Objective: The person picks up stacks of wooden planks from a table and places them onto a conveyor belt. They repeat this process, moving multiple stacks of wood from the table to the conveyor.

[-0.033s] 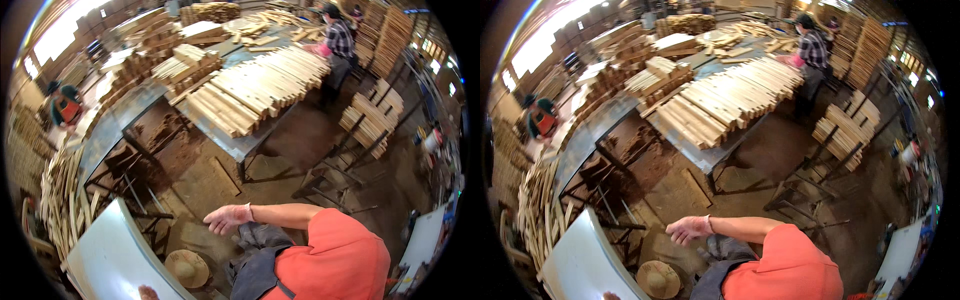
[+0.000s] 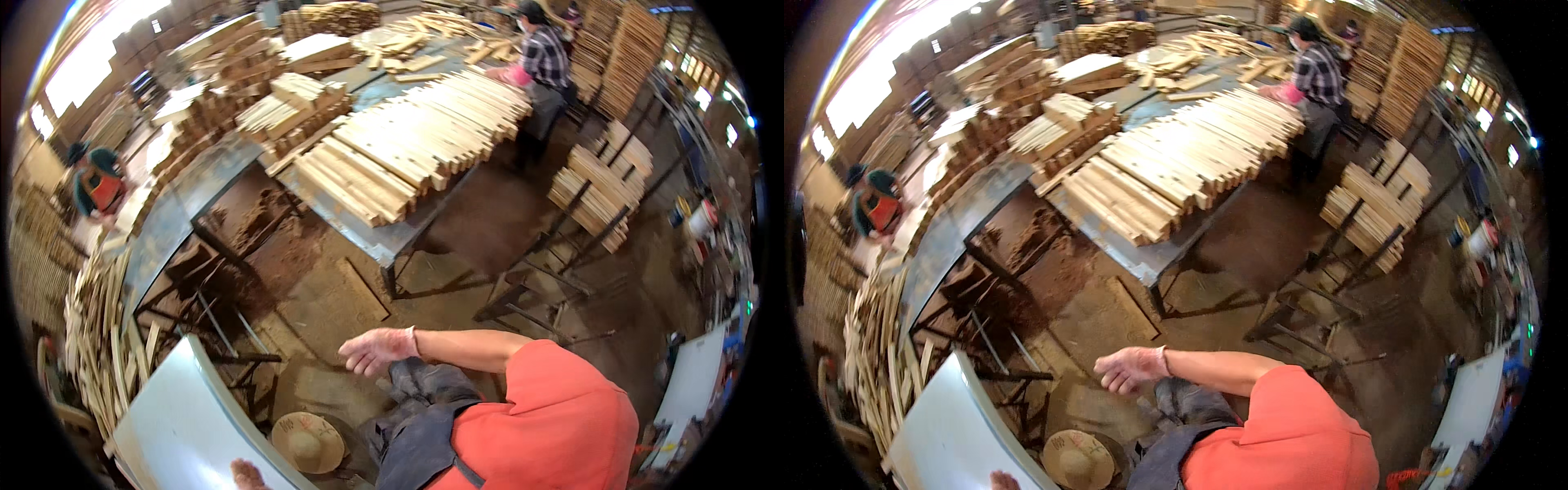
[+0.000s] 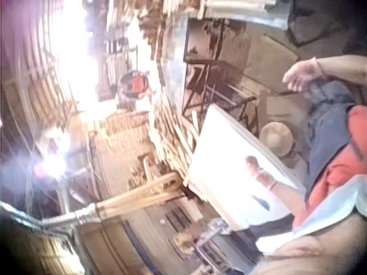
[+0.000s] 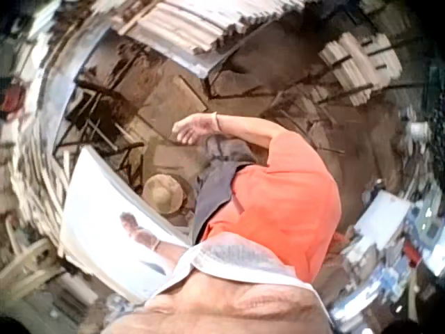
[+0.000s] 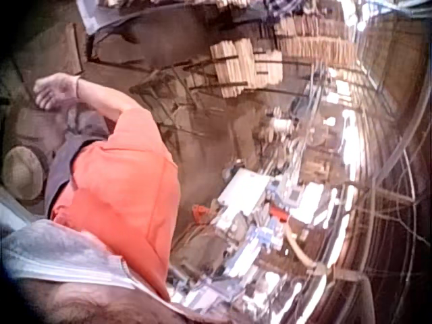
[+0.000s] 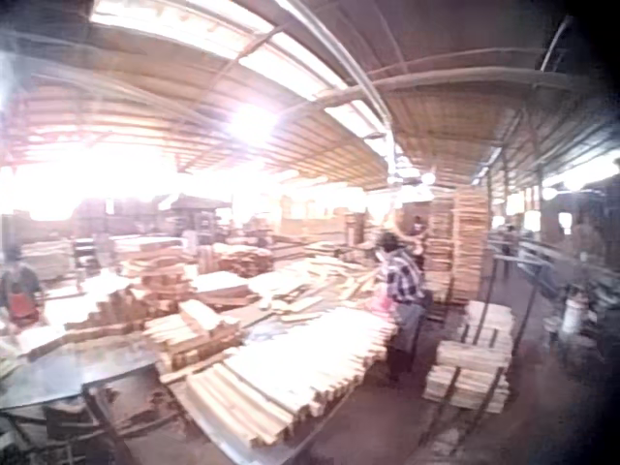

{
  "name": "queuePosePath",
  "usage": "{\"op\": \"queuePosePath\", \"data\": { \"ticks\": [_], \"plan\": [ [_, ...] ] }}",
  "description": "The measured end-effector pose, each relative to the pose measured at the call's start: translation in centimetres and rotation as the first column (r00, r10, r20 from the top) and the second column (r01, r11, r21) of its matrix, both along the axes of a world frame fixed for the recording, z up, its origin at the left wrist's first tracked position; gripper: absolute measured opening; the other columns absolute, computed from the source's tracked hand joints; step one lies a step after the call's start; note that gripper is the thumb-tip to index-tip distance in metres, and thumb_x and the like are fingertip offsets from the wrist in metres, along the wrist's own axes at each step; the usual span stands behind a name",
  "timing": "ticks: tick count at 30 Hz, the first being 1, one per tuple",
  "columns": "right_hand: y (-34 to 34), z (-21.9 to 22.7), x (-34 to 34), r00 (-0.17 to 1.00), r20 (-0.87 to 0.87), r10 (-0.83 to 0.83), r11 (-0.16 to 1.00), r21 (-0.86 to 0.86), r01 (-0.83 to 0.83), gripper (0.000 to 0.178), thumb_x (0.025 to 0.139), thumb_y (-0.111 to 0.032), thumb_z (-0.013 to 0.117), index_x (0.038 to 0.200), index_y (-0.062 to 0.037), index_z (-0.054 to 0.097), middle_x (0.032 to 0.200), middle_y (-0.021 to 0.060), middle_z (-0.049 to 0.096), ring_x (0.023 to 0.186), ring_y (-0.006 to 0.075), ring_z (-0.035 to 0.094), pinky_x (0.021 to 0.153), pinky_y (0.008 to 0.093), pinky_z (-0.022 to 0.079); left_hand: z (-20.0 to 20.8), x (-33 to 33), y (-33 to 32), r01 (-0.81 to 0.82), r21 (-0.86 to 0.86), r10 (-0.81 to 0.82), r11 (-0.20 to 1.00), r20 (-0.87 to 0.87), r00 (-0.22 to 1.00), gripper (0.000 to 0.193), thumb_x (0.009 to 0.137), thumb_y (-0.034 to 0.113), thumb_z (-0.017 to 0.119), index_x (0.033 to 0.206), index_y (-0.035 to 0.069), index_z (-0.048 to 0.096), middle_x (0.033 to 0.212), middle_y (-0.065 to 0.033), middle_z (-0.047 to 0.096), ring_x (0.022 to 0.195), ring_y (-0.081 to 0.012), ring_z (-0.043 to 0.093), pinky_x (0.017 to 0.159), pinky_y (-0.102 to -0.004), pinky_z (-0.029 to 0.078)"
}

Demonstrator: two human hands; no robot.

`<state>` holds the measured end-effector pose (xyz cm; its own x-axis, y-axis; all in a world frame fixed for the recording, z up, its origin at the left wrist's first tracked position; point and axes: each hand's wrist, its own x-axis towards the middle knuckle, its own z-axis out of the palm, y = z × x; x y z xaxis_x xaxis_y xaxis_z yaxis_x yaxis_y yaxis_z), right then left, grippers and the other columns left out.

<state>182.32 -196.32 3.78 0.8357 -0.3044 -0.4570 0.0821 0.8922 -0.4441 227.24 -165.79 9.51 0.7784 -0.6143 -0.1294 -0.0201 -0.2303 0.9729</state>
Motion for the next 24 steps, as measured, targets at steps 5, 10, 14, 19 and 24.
{"op": "queuePosePath", "data": {
  "ticks": [5,10,14,19,24],
  "plan": [
    [-4.8,-5.4,-8.1,0.869,-0.291,-0.400,0.911,-0.023,0.412,0.042,0.108,-0.046,0.062,0.126,-0.0089,0.062,0.103,0.0046,0.068,0.088,0.0189,0.067,0.075,0.0354,0.058,-4.2,-4.7,-17.4,0.335,0.096,-0.310,0.937,-0.210,0.927,0.062,0.112,0.042,0.053,0.159,0.002,0.048,0.155,-0.0147,0.057,0.140,-0.0292,0.055,0.122,-0.0452,0.038],
    [-7.9,-8.0,-16.0,0.596,-0.550,-0.585,0.761,-0.117,0.638,0.064,0.102,-0.051,0.069,0.140,-0.0014,0.058,0.119,0.0160,0.067,0.094,0.0253,0.068,0.080,0.0419,0.060,-8.8,-10.7,-35.2,0.600,0.070,-0.579,0.797,-0.195,0.792,0.058,0.110,0.032,0.060,0.151,-0.007,0.053,0.144,-0.0177,0.065,0.128,-0.0239,0.062,0.111,-0.0342,0.048],
    [-13.4,-8.0,-22.5,0.442,-0.639,-0.630,0.708,-0.237,0.665,0.076,0.101,-0.051,0.070,0.153,0.0011,0.051,0.140,0.0245,0.064,0.115,0.0347,0.067,0.093,0.0483,0.060,-8.4,-20.5,-47.4,0.715,0.149,-0.695,0.683,-0.167,0.699,0.064,0.107,0.031,0.063,0.155,-0.009,0.047,0.150,-0.0183,0.059,0.133,-0.0250,0.058,0.113,-0.0363,0.044],
    [-21.5,-7.9,-30.6,0.333,-0.550,-0.766,0.564,-0.326,0.759,0.035,0.101,-0.043,0.071,0.113,-0.0113,0.062,0.109,0.0063,0.064,0.087,0.0228,0.063,0.069,0.0429,0.053,-13.1,-32.7,-60.4,0.800,0.201,-0.768,0.565,-0.227,0.599,0.065,0.103,0.039,0.066,0.148,-0.008,0.057,0.147,-0.0196,0.063,0.136,-0.0273,0.057,0.115,-0.0386,0.041],
    [-30.6,-12.3,-45.2,0.454,0.058,-0.889,0.429,-0.238,0.871,0.014,0.105,-0.017,0.046,0.094,-0.0247,0.045,0.093,-0.0028,0.044,0.067,0.0160,0.046,0.054,0.0385,0.037,-14.4,-44.1,-71.4,0.675,0.575,-0.860,0.462,0.104,0.500,0.099,0.092,0.060,0.070,0.150,-0.016,0.046,0.153,-0.0383,0.048,0.144,-0.0496,0.045,0.119,-0.0521,0.038]
  ]
}}
